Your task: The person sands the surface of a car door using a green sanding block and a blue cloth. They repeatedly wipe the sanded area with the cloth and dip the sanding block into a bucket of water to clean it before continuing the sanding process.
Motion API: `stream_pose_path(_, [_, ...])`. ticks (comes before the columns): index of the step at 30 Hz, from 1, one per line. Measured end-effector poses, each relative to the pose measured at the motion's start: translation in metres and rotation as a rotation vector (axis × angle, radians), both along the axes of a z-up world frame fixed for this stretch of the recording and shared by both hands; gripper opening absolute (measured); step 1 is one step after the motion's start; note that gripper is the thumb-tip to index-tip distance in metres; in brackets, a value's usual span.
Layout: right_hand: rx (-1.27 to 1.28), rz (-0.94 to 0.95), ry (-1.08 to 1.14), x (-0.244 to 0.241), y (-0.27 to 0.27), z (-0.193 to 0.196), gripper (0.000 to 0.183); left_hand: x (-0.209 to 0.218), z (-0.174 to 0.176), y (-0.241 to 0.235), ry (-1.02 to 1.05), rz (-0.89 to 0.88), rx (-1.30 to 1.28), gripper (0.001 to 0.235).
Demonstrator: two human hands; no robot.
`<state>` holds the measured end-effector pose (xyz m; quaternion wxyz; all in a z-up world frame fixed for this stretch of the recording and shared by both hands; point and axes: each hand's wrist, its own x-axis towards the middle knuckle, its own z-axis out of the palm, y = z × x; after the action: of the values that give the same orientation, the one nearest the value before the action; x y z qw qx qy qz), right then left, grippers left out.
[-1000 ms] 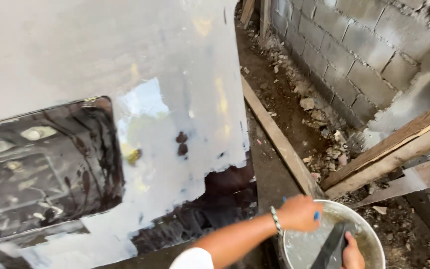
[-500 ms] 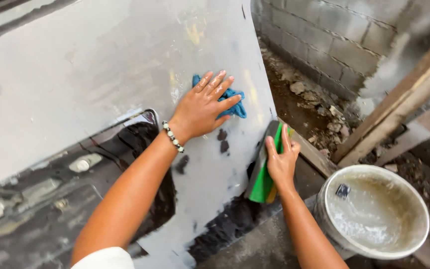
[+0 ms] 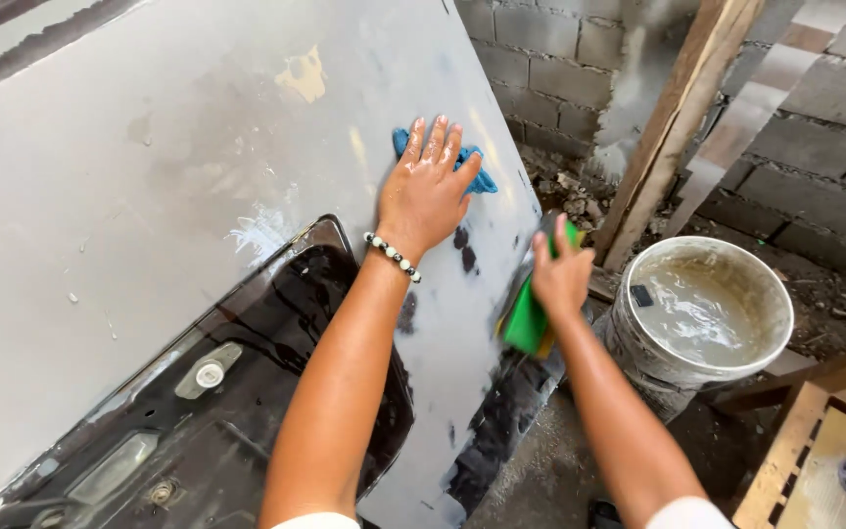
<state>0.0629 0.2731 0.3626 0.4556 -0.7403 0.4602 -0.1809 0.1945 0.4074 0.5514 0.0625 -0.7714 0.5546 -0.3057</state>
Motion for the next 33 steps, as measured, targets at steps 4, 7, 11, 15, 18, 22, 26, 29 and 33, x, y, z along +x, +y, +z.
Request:
stream_pose_path(4, [-0.157, -0.068, 0.008, 0.000, 0.005, -0.010, 0.068, -0.005, 0.004, 0.001, -0.017, 0.026, 0.031, 0.052])
stream_pose_path(7, [-0.085, -0.007, -0.023, -0.012, 0.030, 0.007, 0.069, -0.004, 0.008, -0.004, -0.018, 0.025, 0.042, 0.053])
stream_pose_path(11, [-0.211, -0.021, 0.062, 0.008, -0.017, -0.023, 0.071, -0.003, 0.003, -0.002, -0.021, 0.025, 0.047, 0.053])
stream_pose_path(15, [-0.295, -0.178, 0.028, 0.015, -0.023, -0.032, 0.067, -0.007, 0.007, -0.001, -0.028, 0.044, 0.052, 0.051])
stream_pose_path(18, [0.012, -0.024, -0.017, -0.010, 0.034, 0.002, 0.072, -0.003, 0.001, -0.002, -0.027, 0.014, 0.038, 0.052])
stream_pose_path(22, [-0.102, -0.059, 0.033, 0.005, -0.015, -0.014, 0.067, -0.001, 0.000, -0.003, -0.042, -0.014, 0.013, 0.049])
stream_pose_path(26, [0.061, -0.109, 0.079, 0.004, -0.012, 0.022, 0.065, 0.001, -0.008, -0.008, -0.043, -0.010, 0.016, 0.046])
stream_pose_path(29, [-0.053, -0.019, -0.007, -0.003, 0.036, -0.015, 0.068, 0.000, -0.004, -0.007, -0.006, -0.015, 0.003, 0.043])
stream_pose_path(33, [-0.184, -0.035, -0.103, 0.012, -0.002, -0.033, 0.066, -0.002, -0.004, -0.008, -0.011, -0.034, 0.009, 0.046])
